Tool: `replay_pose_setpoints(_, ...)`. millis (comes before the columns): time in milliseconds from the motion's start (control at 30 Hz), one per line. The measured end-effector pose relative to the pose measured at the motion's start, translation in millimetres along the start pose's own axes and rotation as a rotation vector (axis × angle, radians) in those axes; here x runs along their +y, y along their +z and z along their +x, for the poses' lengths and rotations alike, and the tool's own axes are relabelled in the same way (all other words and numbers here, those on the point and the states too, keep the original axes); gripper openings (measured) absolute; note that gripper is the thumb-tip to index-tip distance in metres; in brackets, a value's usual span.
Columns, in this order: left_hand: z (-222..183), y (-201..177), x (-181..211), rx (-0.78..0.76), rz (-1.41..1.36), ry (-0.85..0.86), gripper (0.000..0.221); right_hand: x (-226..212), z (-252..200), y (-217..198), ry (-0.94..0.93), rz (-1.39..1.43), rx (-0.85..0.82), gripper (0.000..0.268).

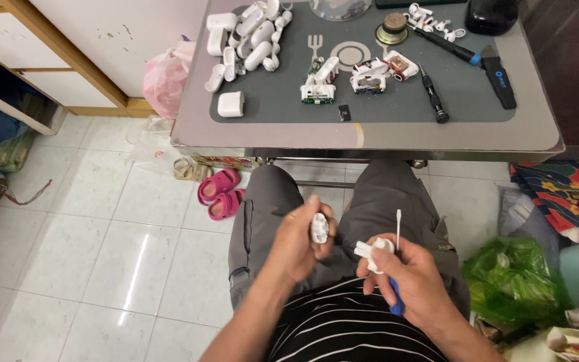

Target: Assembling and repairing small electronic components, specifically internal parts of a charging case, using a screwdriver and manual manipulation.

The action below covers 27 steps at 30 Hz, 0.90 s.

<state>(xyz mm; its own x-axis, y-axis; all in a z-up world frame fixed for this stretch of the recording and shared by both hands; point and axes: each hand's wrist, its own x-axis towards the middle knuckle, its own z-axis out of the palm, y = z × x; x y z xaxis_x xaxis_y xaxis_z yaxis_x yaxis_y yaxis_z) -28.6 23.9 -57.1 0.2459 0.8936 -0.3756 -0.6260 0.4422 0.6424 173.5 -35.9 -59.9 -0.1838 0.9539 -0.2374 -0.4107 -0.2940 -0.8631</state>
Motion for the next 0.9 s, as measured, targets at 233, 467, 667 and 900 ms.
replay_pose_setpoints(233,-17,20,1,-0.083,-0.025,-0.115,0.038,-10,-3,-3,-0.038,0.063,0.026,0.035)
replay_pose_setpoints(467,-31,29,5,-0.288,-0.028,0.013,0.029,-14,-4,2,-0.011,-0.031,0.161,0.026)
replay_pose_setpoints(667,-32,32,6,-0.280,-0.224,-0.007,0.024,-16,-6,1,-0.094,0.081,0.123,0.029)
replay_pose_setpoints(900,-32,34,-8,-0.375,-0.192,0.100,0.044,-16,-2,19,0.182,0.102,0.041,0.038)
